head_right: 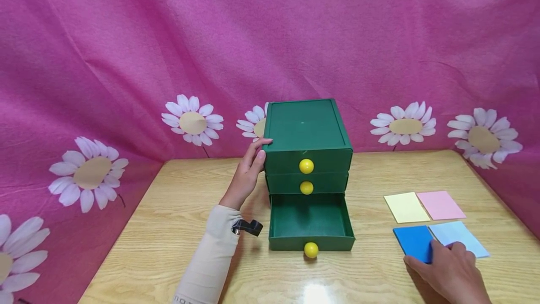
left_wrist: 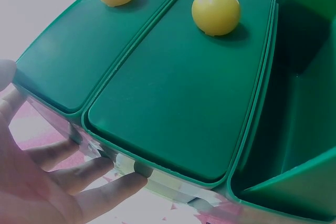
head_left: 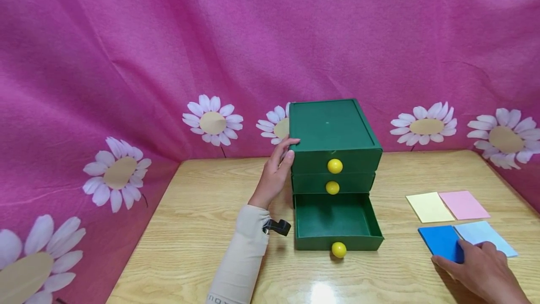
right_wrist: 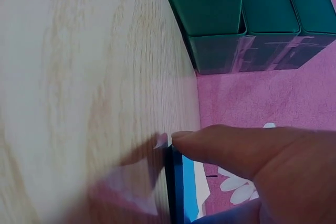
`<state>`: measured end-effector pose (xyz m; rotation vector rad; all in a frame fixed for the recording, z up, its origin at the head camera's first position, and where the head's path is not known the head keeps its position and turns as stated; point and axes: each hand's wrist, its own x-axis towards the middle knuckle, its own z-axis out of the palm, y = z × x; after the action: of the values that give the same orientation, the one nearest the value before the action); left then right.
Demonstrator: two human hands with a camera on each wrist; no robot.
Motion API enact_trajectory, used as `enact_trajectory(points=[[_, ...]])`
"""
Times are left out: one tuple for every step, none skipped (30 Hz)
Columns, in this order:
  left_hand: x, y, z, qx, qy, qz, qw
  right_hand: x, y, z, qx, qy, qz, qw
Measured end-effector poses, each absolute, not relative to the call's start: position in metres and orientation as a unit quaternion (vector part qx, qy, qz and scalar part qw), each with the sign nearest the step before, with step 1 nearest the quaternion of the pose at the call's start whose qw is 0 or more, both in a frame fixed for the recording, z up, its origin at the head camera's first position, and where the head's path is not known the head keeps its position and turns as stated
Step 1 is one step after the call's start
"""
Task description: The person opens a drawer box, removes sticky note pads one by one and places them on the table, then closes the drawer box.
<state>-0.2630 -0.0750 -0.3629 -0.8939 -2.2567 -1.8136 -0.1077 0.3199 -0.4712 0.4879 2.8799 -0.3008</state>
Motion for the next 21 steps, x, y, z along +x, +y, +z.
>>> enact_trajectory(points=[[-0.262, -0.075, -0.362, -0.294, -0.744, -0.598, 0.056, -0.107, 0.32, -0.471, 0.165, 0.976, -0.102, 0.099], [-0.262, -0.075, -0.361, -0.294, -0.744, -0.597, 0.056, -0.107, 0.32, -0.471, 0.167, 0.976, -0.102, 0.096], [-0.261, -0.075, -0.361, -0.294, -0.744, -0.598, 0.056, -0.107, 0.32, -0.471, 0.167, 0.976, -0.103, 0.094], [-0.26, -0.075, -0.36, -0.294, -0.743, -0.599, 0.056, -0.107, 0.32, -0.471, 0.169, 0.976, -0.104, 0.092], [-0.26, -0.075, -0.36, -0.295, -0.742, -0.599, 0.058, -0.107, 0.321, -0.471, 0.169, 0.976, -0.104, 0.089], [-0.26, -0.075, -0.36, -0.295, -0.742, -0.599, 0.059, -0.107, 0.321, -0.471, 0.17, 0.976, -0.104, 0.087], [-0.26, -0.075, -0.36, -0.296, -0.741, -0.599, 0.061, -0.107, 0.321, -0.47, 0.168, 0.976, -0.106, 0.084], [-0.26, -0.075, -0.36, -0.297, -0.741, -0.598, 0.063, -0.107, 0.321, -0.47, 0.166, 0.977, -0.106, 0.081], [-0.26, -0.075, -0.36, -0.298, -0.741, -0.598, 0.065, -0.107, 0.322, -0.469, 0.161, 0.978, -0.106, 0.075], [-0.26, -0.075, -0.361, -0.298, -0.741, -0.598, 0.066, -0.108, 0.323, -0.468, 0.156, 0.98, -0.105, 0.071], [-0.26, -0.075, -0.361, -0.298, -0.741, -0.598, 0.066, -0.108, 0.323, -0.467, 0.149, 0.981, -0.104, 0.066], [-0.26, -0.075, -0.361, -0.298, -0.742, -0.597, 0.065, -0.109, 0.324, -0.466, 0.141, 0.983, -0.104, 0.06], [-0.26, -0.075, -0.361, -0.297, -0.743, -0.597, 0.064, -0.11, 0.325, -0.465, 0.13, 0.985, -0.104, 0.052], [-0.26, -0.075, -0.361, -0.297, -0.743, -0.596, 0.063, -0.11, 0.325, -0.464, 0.12, 0.986, -0.104, 0.044], [-0.26, -0.075, -0.361, -0.296, -0.743, -0.596, 0.062, -0.111, 0.325, -0.462, 0.11, 0.988, -0.105, 0.037], [-0.26, -0.075, -0.361, -0.297, -0.743, -0.596, 0.061, -0.112, 0.325, -0.461, 0.102, 0.988, -0.107, 0.034], [-0.26, -0.075, -0.361, -0.297, -0.744, -0.596, 0.06, -0.113, 0.324, -0.46, 0.097, 0.989, -0.109, 0.031], [-0.26, -0.075, -0.361, -0.298, -0.743, -0.596, 0.06, -0.113, 0.324, -0.459, 0.088, 0.99, -0.112, 0.023], [-0.26, -0.075, -0.361, -0.298, -0.743, -0.596, 0.061, -0.114, 0.323, -0.457, 0.087, 0.989, -0.116, 0.024], [-0.26, -0.075, -0.361, -0.298, -0.743, -0.596, 0.06, -0.115, 0.321, -0.456, 0.088, 0.988, -0.12, 0.026], [-0.26, -0.075, -0.361, -0.299, -0.743, -0.596, 0.059, -0.116, 0.32, -0.454, 0.091, 0.987, -0.126, 0.029]])
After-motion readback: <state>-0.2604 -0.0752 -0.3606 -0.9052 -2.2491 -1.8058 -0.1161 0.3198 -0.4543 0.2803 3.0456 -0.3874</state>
